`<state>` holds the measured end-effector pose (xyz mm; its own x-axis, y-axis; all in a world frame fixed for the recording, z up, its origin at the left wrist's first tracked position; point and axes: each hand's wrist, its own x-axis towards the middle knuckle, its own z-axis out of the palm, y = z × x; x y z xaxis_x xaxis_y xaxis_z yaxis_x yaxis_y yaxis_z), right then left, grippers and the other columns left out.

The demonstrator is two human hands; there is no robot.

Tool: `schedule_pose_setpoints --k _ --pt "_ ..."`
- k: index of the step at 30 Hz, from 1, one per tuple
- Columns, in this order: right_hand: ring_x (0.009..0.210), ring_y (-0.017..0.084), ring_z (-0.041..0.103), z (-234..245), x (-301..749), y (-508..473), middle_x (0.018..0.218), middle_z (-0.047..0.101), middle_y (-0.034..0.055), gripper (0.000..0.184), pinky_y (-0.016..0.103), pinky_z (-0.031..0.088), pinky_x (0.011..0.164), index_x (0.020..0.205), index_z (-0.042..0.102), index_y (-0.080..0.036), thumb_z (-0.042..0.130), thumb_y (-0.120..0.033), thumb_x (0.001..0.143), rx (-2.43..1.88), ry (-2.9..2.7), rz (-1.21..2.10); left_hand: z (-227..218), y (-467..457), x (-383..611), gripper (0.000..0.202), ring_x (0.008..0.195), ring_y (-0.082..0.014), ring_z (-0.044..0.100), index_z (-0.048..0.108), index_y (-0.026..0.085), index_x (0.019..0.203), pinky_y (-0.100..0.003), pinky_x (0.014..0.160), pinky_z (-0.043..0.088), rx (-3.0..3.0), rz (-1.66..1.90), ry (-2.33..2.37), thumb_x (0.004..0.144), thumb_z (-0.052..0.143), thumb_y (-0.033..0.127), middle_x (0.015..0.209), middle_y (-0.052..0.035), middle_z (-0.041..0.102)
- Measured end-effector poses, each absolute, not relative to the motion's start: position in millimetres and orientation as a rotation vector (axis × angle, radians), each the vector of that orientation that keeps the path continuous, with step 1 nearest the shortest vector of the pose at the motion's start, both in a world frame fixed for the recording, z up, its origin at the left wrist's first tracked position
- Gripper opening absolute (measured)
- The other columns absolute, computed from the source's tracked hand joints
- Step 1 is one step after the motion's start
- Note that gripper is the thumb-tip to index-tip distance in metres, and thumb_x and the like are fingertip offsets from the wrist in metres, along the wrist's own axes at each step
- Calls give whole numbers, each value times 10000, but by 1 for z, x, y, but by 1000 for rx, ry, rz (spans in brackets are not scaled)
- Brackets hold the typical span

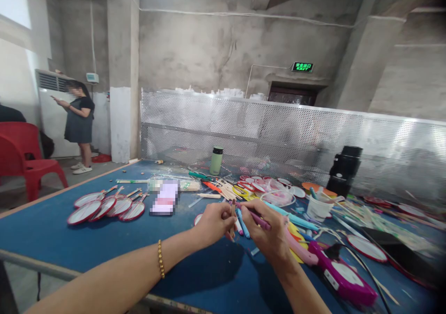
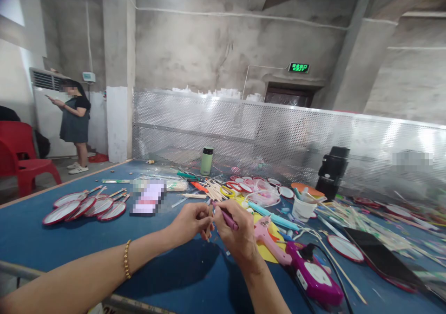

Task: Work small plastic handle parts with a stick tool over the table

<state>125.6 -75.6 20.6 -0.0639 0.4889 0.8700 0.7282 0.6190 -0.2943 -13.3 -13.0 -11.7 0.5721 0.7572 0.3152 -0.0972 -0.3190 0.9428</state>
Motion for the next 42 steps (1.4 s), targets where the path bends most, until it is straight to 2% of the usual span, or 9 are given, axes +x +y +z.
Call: schedule_pose_setpoints --k 25,42 --pt "608 117 603 20 124 -77 701 667 5 147 222 470 602 818 683 -180 560 -234 878 -1013 -1714 -266 -11 -13 -13 114 477 -115 578 510 163 684 -247 498 525 1676 950 538 744 553 250 567 7 594" --pt "617 123 613 22 124 -78 712 677 15 156 224 479 591 844 690 -183 549 -239 883 -995 -1731 -294 -8 -16 -14 63 470 -129 578 511 167 683 -283 520 532 1672 948 547 725 533 209 539 14 586"
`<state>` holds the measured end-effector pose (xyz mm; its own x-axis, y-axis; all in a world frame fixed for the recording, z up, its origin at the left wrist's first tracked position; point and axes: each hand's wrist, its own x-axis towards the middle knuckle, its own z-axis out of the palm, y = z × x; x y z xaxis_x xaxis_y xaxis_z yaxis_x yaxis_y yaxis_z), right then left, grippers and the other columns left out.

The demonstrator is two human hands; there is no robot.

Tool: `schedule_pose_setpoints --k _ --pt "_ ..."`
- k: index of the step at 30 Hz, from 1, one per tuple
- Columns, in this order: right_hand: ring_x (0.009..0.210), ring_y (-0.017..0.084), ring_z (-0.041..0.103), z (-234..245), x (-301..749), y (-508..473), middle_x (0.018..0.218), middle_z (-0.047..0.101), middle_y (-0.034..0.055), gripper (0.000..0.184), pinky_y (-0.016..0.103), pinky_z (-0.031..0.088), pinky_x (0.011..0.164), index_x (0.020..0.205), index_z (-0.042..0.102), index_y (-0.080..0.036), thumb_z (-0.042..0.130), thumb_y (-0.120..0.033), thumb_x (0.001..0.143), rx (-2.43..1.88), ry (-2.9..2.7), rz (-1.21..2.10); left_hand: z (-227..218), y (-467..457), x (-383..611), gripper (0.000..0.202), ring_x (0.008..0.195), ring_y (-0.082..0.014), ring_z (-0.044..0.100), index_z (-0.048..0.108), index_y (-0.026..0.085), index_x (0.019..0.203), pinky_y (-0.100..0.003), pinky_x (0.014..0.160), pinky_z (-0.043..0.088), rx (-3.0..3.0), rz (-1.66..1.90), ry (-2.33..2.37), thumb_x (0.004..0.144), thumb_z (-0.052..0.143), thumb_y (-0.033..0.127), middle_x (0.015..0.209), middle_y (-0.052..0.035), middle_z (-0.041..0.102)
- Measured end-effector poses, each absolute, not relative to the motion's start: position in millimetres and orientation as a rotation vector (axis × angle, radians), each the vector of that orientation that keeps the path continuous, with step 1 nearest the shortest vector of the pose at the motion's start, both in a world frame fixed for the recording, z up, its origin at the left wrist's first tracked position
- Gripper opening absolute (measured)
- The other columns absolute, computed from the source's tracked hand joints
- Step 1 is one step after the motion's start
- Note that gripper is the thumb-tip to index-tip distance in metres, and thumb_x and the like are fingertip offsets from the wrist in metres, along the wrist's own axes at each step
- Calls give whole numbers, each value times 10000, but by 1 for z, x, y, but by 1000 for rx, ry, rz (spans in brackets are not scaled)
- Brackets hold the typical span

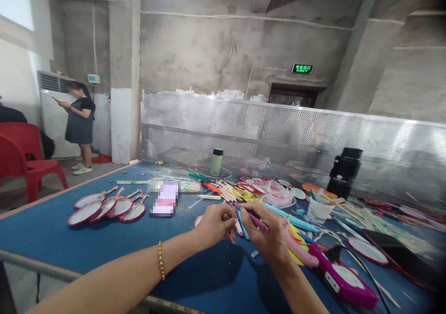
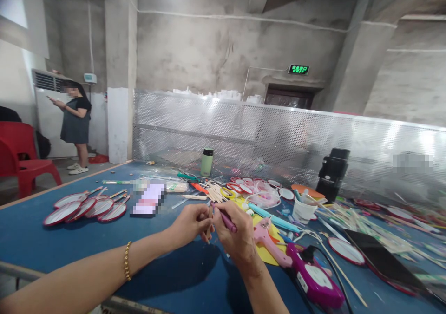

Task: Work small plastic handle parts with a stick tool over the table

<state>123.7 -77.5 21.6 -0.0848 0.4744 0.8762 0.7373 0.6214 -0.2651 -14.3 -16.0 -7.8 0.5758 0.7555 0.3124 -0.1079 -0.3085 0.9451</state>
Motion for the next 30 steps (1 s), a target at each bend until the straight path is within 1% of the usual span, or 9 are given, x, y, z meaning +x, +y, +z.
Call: schedule_pose_setpoints --k 5,9,13,17,30 --pt "627 126 617 21 124 -77 723 683 19 152 226 483 597 837 687 -189 552 -240 886 -1024 -1705 -279 -9 -15 -13 85 486 -132 585 511 168 696 -276 508 526 1666 950 555 736 548 234 578 6 609" --pt "650 130 621 20 125 -77 747 686 26 154 236 490 624 864 688 -187 547 -244 889 -1007 -1768 -253 -9 -14 -13 95 473 -128 574 505 170 685 -272 512 522 1671 946 558 732 559 234 551 12 593" --pt "623 127 608 19 126 -76 724 681 21 150 238 487 616 837 677 -189 549 -249 887 -1022 -1712 -273 -11 -13 -13 110 486 -123 579 514 171 698 -256 510 516 1675 946 558 741 569 256 569 12 601" --pt "651 130 621 19 126 -76 741 681 19 146 236 485 631 846 674 -189 544 -240 888 -1010 -1762 -259 -12 -12 -13 81 482 -120 578 515 169 695 -254 512 519 1682 947 554 734 559 225 563 15 597" --pt "609 123 612 22 124 -79 691 669 6 151 227 472 595 792 666 -192 552 -242 877 -1052 -1723 -303 -7 -15 -14 100 481 -128 589 519 169 670 -266 519 525 1700 953 574 746 545 229 545 12 592"
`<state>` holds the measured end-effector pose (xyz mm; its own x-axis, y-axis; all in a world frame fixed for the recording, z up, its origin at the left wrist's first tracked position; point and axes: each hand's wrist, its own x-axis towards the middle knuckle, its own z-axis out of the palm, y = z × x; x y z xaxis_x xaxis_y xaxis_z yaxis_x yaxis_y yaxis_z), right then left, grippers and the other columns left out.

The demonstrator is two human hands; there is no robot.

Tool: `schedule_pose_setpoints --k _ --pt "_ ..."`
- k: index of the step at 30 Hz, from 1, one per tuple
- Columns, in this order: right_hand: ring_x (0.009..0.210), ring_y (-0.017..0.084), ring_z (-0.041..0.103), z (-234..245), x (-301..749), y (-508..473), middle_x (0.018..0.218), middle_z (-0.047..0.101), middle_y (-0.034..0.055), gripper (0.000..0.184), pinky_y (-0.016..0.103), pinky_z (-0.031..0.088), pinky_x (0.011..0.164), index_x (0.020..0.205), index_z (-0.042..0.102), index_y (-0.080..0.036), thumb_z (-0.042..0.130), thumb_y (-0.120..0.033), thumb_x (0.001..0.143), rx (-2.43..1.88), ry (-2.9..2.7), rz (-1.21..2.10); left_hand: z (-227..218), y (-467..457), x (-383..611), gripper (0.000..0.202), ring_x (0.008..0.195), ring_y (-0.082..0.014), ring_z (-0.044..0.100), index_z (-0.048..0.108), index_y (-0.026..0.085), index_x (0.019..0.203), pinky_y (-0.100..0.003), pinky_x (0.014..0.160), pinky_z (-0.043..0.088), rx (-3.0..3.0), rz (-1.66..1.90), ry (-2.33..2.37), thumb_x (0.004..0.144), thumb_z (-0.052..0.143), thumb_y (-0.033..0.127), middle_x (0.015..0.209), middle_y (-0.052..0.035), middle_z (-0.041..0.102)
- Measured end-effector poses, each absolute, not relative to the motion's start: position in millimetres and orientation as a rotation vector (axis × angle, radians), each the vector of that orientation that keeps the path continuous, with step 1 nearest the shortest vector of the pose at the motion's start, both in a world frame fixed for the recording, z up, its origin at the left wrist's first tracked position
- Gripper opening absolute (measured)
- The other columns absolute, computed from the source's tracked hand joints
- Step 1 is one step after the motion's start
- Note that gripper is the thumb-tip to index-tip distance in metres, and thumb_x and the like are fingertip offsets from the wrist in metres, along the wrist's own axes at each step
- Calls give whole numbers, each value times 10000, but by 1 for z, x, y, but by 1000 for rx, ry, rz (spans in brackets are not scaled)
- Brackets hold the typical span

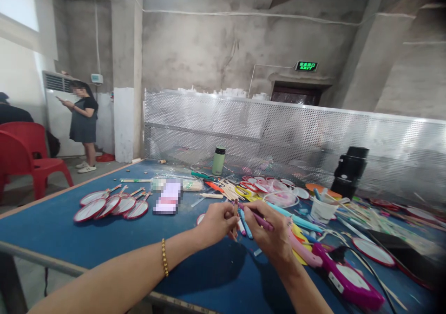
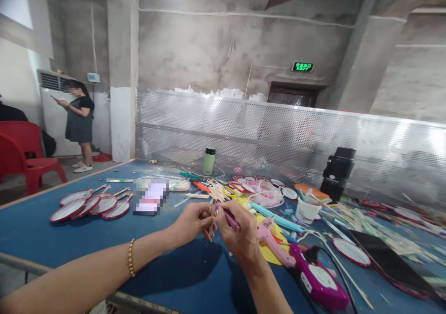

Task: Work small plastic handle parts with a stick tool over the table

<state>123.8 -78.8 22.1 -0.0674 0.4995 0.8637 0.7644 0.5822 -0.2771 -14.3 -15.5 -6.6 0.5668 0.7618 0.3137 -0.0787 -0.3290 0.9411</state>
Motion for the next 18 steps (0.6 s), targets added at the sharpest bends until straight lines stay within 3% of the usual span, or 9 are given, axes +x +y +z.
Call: schedule_pose_setpoints --k 12,18 --pt "572 110 587 21 125 -76 673 650 -8 131 217 453 566 786 660 -197 569 -237 873 -988 -1740 -357 -7 -16 -14 75 467 -123 579 477 174 662 -264 504 516 1652 958 526 722 521 174 549 18 587" --pt "595 122 603 20 126 -73 696 666 8 144 229 469 579 794 670 -192 568 -249 878 -989 -1712 -315 -5 -17 -14 62 486 -127 579 528 163 678 -276 526 524 1673 946 556 731 528 196 568 13 594"
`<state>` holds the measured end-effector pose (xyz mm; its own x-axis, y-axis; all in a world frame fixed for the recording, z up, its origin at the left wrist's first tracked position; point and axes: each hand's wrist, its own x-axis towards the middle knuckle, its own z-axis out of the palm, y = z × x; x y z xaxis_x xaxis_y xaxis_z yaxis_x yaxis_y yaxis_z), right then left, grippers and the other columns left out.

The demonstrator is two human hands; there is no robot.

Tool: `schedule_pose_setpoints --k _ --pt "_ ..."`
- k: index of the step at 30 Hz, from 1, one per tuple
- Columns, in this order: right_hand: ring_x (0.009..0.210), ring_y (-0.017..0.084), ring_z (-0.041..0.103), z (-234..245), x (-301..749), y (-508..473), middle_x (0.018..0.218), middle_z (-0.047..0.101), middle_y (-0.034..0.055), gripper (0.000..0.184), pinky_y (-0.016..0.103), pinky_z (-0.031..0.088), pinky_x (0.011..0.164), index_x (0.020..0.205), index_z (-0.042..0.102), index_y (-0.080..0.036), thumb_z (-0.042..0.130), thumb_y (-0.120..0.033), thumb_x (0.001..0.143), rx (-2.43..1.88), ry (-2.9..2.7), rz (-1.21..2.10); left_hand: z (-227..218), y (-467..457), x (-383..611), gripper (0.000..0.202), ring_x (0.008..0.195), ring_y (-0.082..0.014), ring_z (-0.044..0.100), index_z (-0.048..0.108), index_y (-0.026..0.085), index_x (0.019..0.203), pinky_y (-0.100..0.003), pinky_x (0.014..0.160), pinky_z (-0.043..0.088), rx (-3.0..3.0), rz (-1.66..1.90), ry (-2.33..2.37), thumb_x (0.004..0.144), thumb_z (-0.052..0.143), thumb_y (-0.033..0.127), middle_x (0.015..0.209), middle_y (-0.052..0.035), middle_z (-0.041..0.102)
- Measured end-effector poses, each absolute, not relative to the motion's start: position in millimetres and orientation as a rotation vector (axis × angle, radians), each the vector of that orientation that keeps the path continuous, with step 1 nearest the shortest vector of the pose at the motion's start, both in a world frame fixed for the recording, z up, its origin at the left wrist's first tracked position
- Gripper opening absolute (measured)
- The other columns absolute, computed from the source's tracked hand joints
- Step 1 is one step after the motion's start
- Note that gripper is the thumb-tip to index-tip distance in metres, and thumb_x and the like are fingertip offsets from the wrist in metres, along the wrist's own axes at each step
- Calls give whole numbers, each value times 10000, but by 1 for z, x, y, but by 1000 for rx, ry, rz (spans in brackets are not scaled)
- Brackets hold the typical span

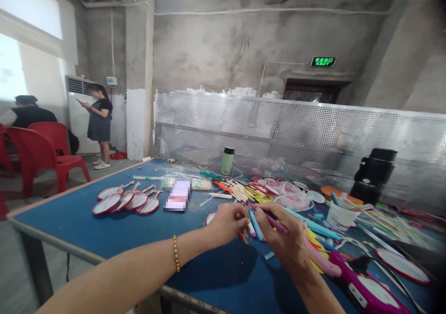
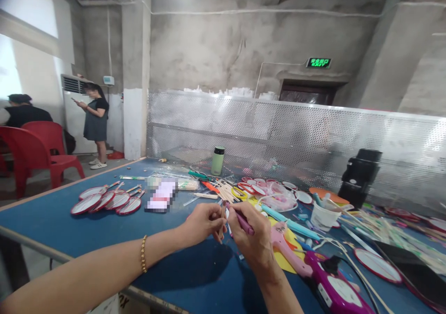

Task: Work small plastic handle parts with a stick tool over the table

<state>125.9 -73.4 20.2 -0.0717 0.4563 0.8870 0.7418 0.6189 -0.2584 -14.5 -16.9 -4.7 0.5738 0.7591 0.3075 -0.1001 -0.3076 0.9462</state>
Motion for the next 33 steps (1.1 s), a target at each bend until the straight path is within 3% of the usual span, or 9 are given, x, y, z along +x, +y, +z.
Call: schedule_pose_setpoints --k 33 --pt "634 111 597 17 129 -69 736 651 -4 106 227 460 610 843 672 -194 577 -223 881 -999 -1718 -283 -2 -19 -15 69 472 -117 586 519 167 671 -253 526 526 1702 920 613 736 502 155 540 26 584"
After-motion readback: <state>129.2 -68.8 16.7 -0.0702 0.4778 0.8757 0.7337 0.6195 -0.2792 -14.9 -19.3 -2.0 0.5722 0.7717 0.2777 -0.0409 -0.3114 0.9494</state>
